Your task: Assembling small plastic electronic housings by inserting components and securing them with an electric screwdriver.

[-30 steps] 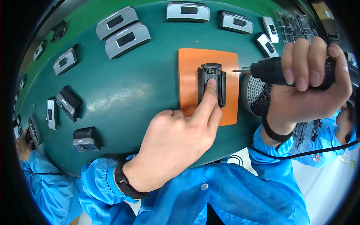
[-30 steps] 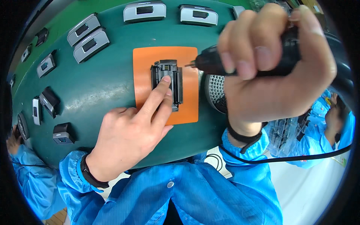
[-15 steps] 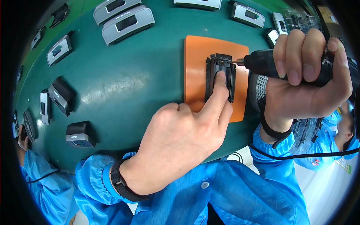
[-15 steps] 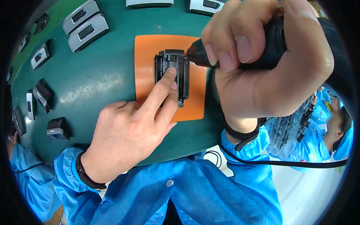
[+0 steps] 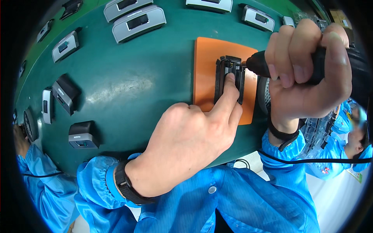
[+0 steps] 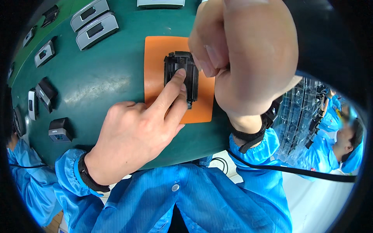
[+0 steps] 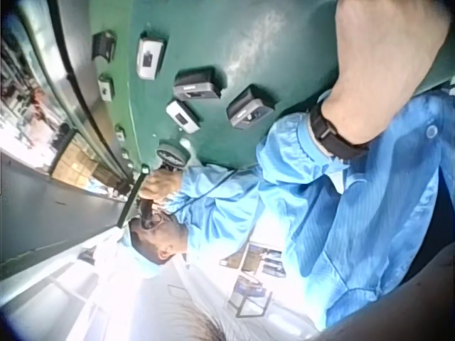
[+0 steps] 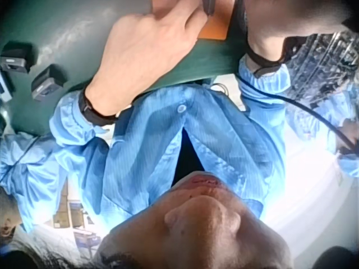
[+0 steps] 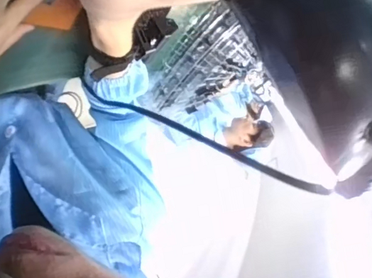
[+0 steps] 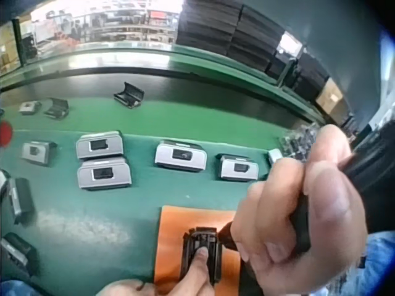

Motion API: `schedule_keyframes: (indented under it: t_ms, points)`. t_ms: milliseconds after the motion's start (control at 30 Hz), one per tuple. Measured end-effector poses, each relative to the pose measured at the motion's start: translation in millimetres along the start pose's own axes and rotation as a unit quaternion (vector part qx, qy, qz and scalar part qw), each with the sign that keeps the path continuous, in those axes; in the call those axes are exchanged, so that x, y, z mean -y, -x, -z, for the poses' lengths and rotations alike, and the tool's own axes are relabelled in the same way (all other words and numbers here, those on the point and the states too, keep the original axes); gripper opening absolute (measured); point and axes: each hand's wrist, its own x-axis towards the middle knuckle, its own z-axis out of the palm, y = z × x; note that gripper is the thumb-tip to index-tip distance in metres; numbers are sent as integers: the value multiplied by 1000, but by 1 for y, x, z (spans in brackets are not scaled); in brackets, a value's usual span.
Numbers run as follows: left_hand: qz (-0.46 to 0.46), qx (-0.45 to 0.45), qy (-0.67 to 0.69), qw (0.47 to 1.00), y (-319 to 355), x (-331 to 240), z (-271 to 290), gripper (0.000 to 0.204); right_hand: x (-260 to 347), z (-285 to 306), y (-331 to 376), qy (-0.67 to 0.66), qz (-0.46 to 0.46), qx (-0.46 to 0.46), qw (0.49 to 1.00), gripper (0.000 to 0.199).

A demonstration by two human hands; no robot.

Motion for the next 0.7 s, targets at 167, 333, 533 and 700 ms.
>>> schedule_keyframes:
  t_ms: [167,333,533,700]
  points:
    - [3,15,3,1000,-1,-2,4,52,3,-3,-3,-6,-3,-23,1000,25]
    - [2,44,9,999,-2,-1,10,59,57,66,17,27,8,-57,998,31]
    - [14,74,12,997,-8,-5,14,62,41,71,41,5,20,-147,989,27]
    - [14,64,21,998,-9,-3,14,62,26,63,42,10,35,-153,988,32]
